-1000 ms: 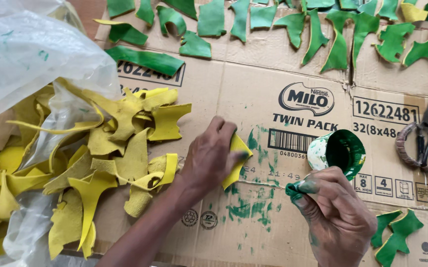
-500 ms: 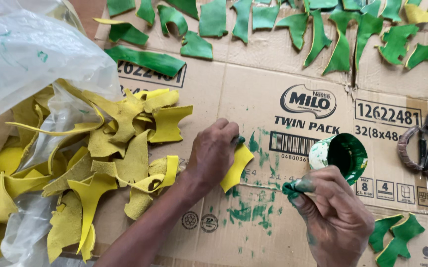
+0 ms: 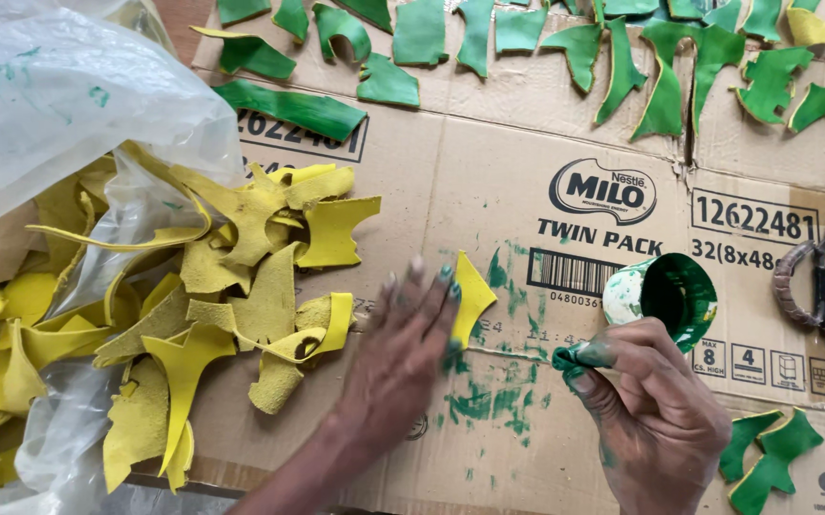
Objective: The person paints yellow foam pieces green using a small sponge and a paint can. They repeatedly pick up pieces, apply green paint to the surface, and place them on a cardboard surface to dry.
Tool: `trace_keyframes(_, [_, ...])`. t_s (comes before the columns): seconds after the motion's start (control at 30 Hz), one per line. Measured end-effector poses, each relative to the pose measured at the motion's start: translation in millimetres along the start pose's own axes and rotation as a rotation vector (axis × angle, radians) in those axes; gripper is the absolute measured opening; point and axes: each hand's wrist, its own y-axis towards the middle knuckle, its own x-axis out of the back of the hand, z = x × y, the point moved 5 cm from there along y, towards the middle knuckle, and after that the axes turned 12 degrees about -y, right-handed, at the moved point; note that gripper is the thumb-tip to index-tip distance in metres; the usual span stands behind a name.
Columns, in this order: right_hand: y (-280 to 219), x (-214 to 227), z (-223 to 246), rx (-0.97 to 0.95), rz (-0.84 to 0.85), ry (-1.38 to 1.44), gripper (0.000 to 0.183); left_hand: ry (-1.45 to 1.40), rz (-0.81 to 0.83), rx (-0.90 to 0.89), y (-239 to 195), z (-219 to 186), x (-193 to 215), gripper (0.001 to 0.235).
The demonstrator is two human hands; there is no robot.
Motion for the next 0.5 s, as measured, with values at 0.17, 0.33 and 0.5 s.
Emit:
trace_keyframes(0.17, [-1.4,-6.1,3.1,-0.007,0.002,-0.004,0.027,-0.004,0.242,0.071,-50.2,-22.6,-14.2,0.070])
trace_keyframes(0.33, [-0.8,-11.0,16.7,0.005,0.020,0.014,0.025,-0.140,0.125,0.118,-42.8,-22.8,-17.4,0.075])
trace_keyframes(0.5, [0.6,-12.5,10.7,-0.040,0.008,-0.153,0.027,-0.140,0.160,0.079,-50.3,-24.1,-12.9,0.075])
